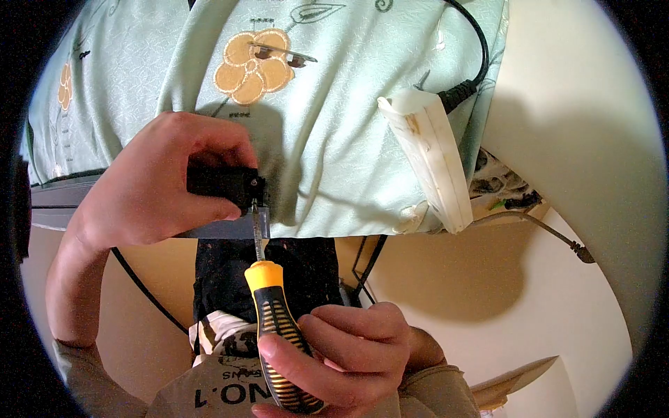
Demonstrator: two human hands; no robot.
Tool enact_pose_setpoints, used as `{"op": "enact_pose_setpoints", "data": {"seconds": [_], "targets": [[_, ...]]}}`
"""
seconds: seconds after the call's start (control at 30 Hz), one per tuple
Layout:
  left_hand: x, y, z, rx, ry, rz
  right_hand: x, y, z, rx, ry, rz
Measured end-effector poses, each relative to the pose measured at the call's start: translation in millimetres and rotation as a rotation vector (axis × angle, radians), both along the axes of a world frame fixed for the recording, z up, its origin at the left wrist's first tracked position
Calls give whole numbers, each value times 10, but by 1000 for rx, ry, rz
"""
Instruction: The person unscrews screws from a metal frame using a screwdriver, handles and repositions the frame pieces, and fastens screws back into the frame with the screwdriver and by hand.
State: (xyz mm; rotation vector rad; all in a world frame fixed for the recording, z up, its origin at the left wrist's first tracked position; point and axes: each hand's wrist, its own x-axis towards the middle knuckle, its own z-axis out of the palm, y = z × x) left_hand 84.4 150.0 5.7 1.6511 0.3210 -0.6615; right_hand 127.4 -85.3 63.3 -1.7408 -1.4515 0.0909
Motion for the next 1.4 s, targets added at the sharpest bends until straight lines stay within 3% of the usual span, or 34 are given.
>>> {"op": "enact_pose_setpoints", "data": {"seconds": [0.2,0.33,0.43,0.57,0.63,0.67,0.7,0.77,1.0,1.1,1.13,1.17,1.23,1.33,1.4], "targets": [[-20,-17,-16,2,-6,16,117,-57,-130,102,5,76],[-22,-10,-18,2,-10,15,112,91,-18,-17,2,26],[-30,-4,-30,-2,-11,17,137,17,-117,100,-88,173],[-44,3,-48,34,-83,3,63,38,-73,160,34,-8],[-42,8,-28,40,-72,-7,-216,-111,165,-124,241,-287],[-42,11,-15,47,-60,-16,-180,-163,-2,84,263,-267],[-52,2,3,52,-63,-14,-83,-191,-23,116,309,-239],[-107,-23,48,159,-151,-3,40,-201,-6,149,358,-210],[-295,-169,210,374,-512,223,105,-471,-104,-54,388,-726],[-371,-389,272,-241,-203,623,173,-330,-134,174,719,-579],[-384,-428,274,-241,-204,624,183,-285,-128,227,809,-539],[-391,-457,271,-327,-136,696,162,-185,-143,191,740,-765],[-389,-531,254,-486,-59,836,159,-173,-169,150,664,-985],[-445,-584,189,-613,-75,924,183,-223,-207,258,814,-612],[-463,-597,183,-585,-90,924,181,-76,-207,199,655,-978]]}}
